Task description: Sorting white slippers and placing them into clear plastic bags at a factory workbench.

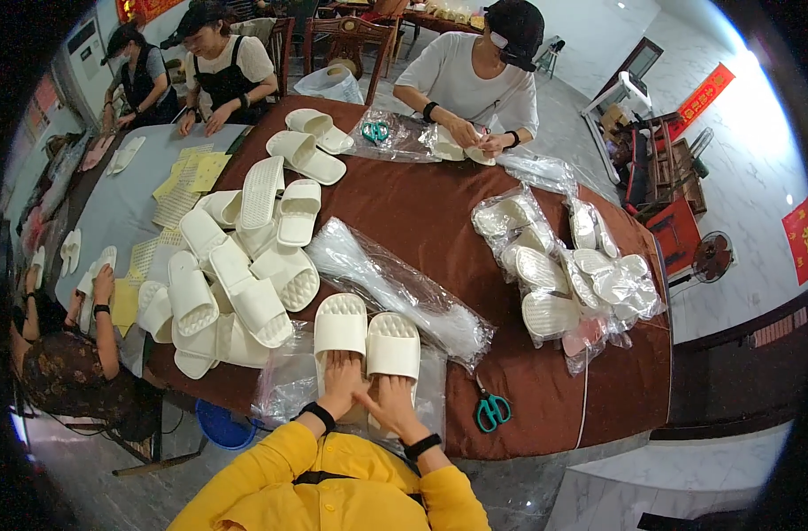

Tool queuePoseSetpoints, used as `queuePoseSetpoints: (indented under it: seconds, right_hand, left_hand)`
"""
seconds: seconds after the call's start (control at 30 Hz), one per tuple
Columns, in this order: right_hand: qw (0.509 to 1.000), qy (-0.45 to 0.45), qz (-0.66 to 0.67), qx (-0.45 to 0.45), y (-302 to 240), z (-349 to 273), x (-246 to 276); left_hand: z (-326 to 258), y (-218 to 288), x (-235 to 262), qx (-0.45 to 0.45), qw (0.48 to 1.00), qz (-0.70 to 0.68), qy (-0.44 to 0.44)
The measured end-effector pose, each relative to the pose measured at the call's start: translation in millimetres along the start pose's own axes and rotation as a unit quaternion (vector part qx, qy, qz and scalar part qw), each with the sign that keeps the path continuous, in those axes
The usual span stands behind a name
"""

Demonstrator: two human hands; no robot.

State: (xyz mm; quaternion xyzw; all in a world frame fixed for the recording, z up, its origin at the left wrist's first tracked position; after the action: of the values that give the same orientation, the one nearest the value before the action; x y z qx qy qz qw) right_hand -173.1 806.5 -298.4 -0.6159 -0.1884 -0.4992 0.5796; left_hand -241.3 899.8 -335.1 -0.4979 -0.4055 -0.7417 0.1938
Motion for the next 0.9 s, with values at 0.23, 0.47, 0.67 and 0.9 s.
queuePoseSetpoints:
  seconds: [0.23,0.47,0.67,0.9]
  right_hand:
    - [0.982,-0.019,0.178,-0.064,-6.5,-6.2,67.9]
    - [0.95,0.099,0.247,-0.163,55.7,87.1,72.4]
    - [0.97,0.091,0.177,-0.137,51.9,151.4,8.5]
    - [0.971,0.098,0.212,-0.05,-15.7,176.9,-0.8]
  left_hand:
    - [-5.6,-4.3,2.5,0.007,1.0,-0.021,0.018]
    - [-18.7,-5.4,14.9,0.001,0.999,0.013,0.043]
    - [-16.5,-5.4,9.8,0.02,0.999,0.012,-0.022]
    - [-18.1,-14.3,15.3,0.026,1.0,0.001,0.008]
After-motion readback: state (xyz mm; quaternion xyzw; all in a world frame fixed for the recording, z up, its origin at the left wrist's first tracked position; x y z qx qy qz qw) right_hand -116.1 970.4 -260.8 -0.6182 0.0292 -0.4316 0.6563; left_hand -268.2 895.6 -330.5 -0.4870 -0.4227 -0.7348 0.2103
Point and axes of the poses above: each hand's wrist, its own z-axis towards the middle knuckle, its own x-axis out of the back of the hand, y = z × x, the point moved 8 cm from there along z, towards the middle knuckle, and after that the axes turned 15 degrees about y, right-handed, at the moved point
